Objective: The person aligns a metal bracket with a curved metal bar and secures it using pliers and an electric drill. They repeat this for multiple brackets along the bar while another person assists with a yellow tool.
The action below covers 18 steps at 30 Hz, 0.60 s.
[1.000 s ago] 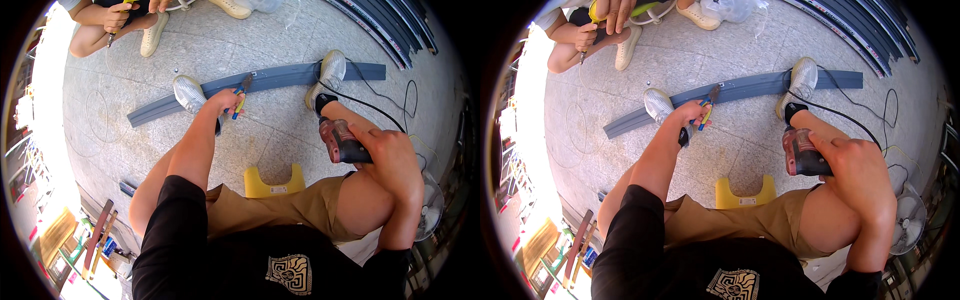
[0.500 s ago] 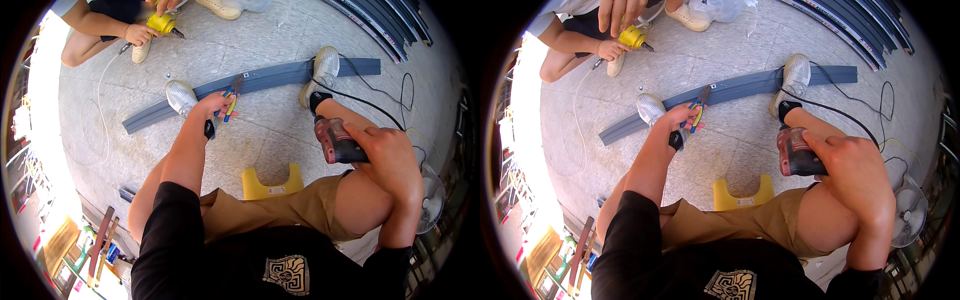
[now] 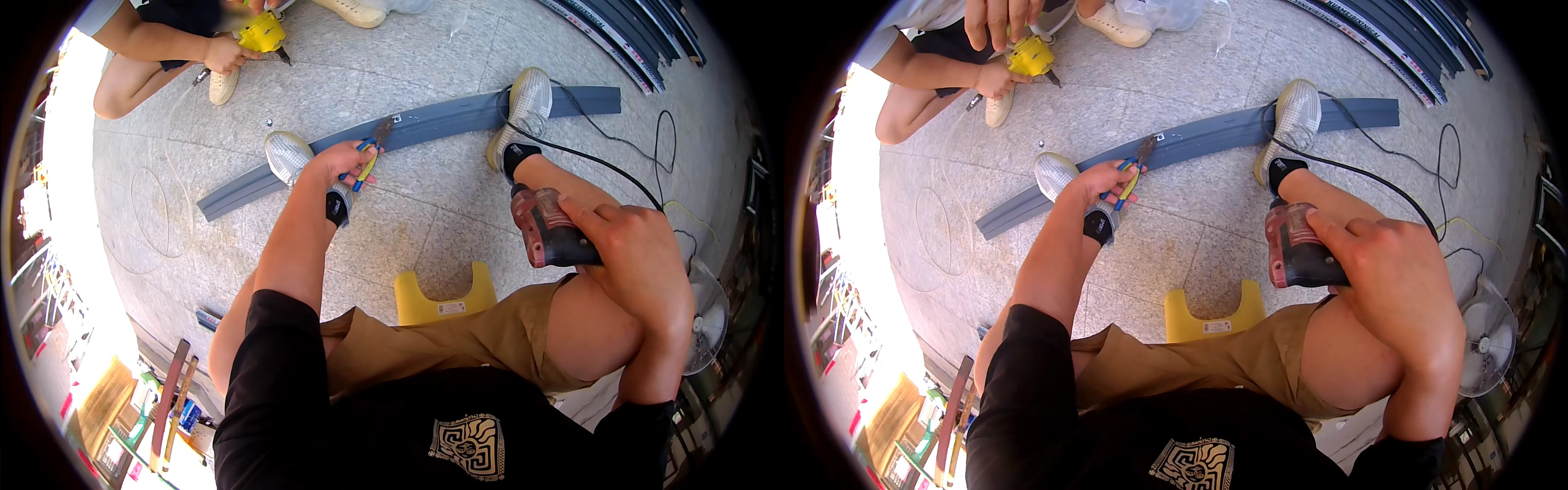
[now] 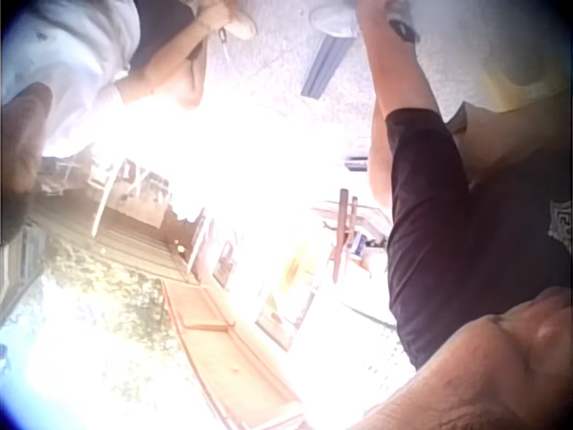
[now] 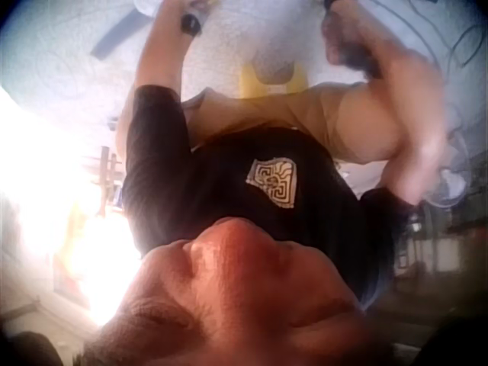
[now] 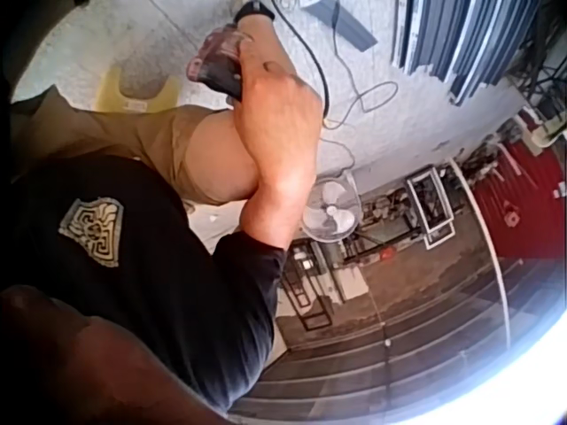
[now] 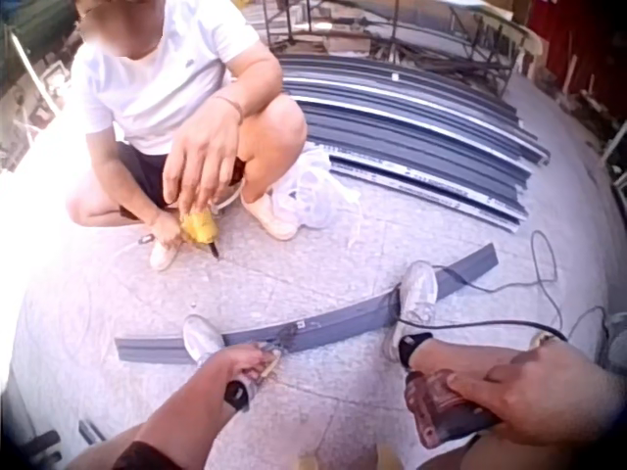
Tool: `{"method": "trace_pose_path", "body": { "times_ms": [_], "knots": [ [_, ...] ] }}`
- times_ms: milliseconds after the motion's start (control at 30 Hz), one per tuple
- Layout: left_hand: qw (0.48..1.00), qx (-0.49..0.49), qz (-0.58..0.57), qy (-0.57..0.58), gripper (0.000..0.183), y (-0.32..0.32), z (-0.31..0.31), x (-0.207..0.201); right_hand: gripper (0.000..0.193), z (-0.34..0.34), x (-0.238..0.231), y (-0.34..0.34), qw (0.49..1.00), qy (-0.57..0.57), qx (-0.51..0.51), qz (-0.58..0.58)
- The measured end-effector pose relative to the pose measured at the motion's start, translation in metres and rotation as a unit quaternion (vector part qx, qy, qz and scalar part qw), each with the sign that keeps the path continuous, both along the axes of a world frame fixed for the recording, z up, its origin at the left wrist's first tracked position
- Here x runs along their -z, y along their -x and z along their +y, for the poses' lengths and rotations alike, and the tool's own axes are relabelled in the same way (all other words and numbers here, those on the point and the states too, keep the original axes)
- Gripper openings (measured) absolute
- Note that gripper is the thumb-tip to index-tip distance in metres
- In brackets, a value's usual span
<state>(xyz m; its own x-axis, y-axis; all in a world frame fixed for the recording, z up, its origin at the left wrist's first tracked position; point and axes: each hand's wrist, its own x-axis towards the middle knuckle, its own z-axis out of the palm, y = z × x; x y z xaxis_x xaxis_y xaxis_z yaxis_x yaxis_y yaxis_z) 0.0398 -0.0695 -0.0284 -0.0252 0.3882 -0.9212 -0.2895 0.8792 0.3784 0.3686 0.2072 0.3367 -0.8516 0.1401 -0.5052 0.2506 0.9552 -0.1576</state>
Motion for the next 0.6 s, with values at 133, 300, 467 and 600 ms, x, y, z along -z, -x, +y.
{"method": "trace_pose_path", "body": {
  "times_ms": [133, 300, 467, 600],
  "knots": [
    [0.999, 0.026, 0.028, -0.007, 0.040, 0.000, -0.003, 0.009, 0.068, 0.001, 0.000, 0.000, 1.000, 0.001, 0.005, -0.012],
    [0.997, 0.048, 0.056, 0.011, 0.043, 0.006, 0.000, 0.003, 0.068, 0.000, -0.001, -0.001, 1.000, -0.001, 0.002, -0.003],
    [0.985, 0.075, 0.155, 0.031, 0.052, 0.019, -0.002, 0.007, 0.069, 0.001, -0.001, -0.003, 1.000, -0.007, 0.003, 0.001],
    [0.850, 0.240, 0.468, -0.016, 0.053, 0.012, 0.004, -0.008, 0.069, 0.001, -0.003, -0.002, 1.000, -0.018, 0.003, -0.017]
  ]
}}
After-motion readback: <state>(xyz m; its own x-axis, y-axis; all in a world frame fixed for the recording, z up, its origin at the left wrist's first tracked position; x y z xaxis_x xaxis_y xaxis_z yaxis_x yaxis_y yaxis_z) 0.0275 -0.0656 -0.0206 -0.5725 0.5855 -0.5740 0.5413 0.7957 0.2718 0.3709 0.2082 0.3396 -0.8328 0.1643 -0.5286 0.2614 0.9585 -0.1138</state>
